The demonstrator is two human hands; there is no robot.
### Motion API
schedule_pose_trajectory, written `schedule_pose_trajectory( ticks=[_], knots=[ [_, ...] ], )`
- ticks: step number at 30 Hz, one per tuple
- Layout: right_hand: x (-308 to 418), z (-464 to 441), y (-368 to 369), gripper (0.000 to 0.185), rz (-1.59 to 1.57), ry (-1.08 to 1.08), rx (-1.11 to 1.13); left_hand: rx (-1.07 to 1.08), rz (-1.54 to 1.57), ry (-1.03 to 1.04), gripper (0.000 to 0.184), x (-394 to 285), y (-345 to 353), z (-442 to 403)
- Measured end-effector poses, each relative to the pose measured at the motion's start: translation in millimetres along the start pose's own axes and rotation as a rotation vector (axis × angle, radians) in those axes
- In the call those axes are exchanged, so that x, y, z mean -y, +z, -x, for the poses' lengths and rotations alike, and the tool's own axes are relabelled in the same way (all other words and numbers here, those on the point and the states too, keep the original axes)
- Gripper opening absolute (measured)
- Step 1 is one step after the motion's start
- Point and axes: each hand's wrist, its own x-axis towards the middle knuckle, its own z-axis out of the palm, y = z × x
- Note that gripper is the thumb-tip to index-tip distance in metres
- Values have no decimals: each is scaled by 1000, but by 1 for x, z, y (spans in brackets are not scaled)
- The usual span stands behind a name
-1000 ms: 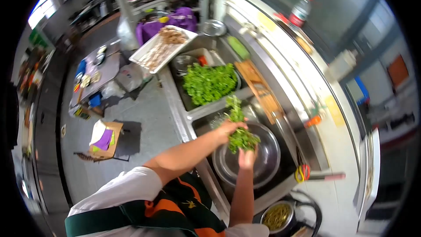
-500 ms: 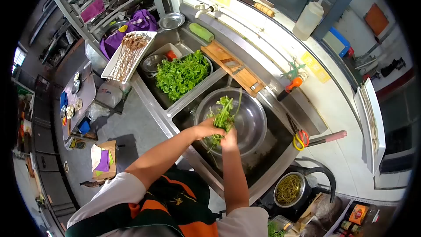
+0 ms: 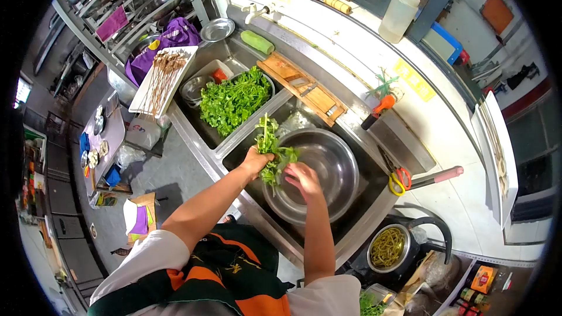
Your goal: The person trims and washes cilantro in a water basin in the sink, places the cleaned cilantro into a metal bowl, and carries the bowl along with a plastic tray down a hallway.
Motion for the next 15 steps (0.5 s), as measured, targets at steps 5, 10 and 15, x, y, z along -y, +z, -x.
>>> schedule_pose_trajectory(
  ticks=[5,10,15],
  knots=[
    [2,-5,-20,22,182,-93,-423,63,83,-25,22,-9,-6,-1],
    [-64,-53,-82,16,241,-335,-625,61,151,-50,25,-18,-7,-6],
    [-109,-78,-124,26,1070,-505,-591,-14,226,-73,33,-45,-17,3]
  ],
)
